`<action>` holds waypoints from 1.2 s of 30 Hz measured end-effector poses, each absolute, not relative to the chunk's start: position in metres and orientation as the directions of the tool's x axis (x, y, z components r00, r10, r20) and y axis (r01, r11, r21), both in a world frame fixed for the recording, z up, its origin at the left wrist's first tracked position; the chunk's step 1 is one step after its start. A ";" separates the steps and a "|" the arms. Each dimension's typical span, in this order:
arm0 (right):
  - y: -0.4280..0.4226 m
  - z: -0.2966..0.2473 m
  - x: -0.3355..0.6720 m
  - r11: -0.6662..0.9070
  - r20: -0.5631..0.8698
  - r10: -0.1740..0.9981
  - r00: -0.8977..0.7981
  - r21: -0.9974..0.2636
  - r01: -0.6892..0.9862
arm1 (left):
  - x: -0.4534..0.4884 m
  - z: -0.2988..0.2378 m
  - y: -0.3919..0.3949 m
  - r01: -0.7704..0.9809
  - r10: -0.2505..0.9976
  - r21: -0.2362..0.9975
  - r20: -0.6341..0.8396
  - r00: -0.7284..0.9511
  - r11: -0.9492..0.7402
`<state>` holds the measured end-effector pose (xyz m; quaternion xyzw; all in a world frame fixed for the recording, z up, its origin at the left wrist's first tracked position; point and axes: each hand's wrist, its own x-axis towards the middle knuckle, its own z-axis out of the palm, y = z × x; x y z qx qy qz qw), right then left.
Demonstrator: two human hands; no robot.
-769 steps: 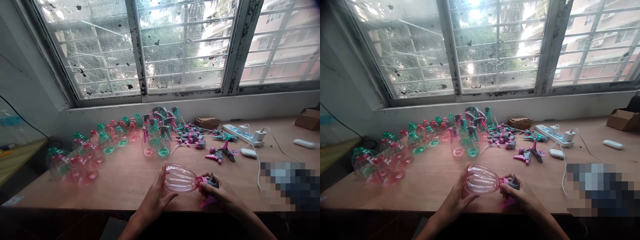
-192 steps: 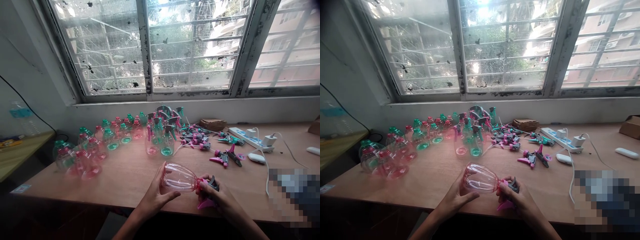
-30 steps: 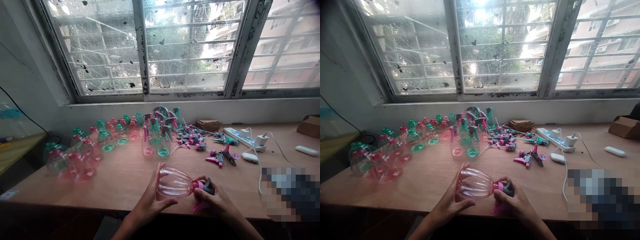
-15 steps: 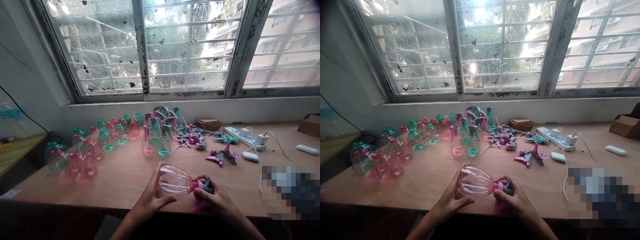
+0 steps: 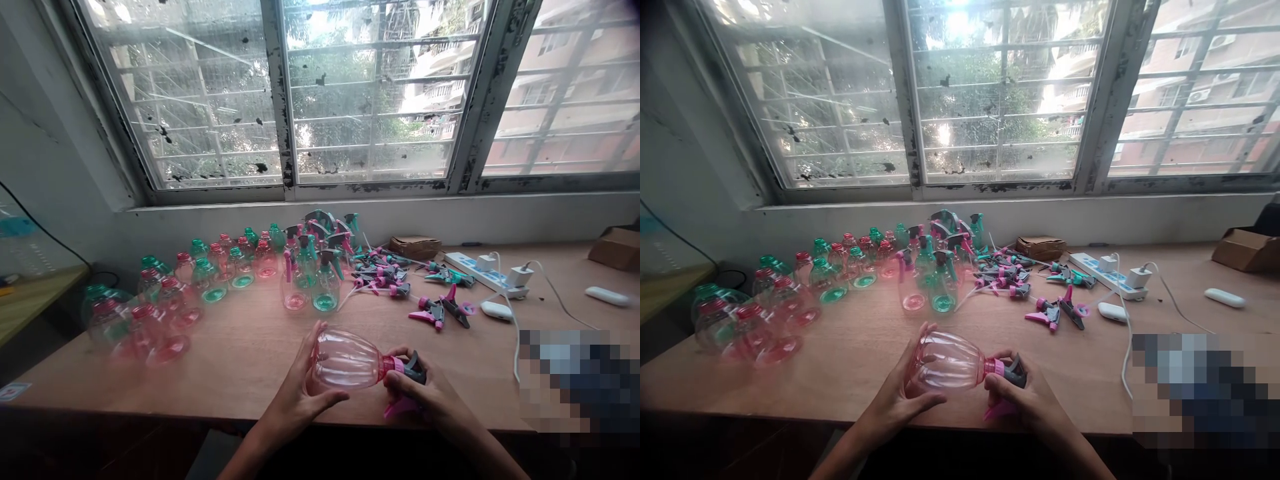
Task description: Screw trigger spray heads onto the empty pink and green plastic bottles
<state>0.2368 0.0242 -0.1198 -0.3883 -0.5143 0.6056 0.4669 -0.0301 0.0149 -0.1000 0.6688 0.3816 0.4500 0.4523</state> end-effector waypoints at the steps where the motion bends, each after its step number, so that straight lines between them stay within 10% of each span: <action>1: 0.025 -0.120 0.237 -0.032 0.014 0.965 -0.260 -0.985 -0.168 | -0.030 -0.101 0.016 0.110 0.912 0.942 0.270 0.309 -0.316; 36: 0.021 -0.109 0.233 0.009 0.067 0.952 -0.300 -0.981 -0.193 | -0.028 -0.098 0.016 0.157 0.928 0.943 0.240 0.286 -0.293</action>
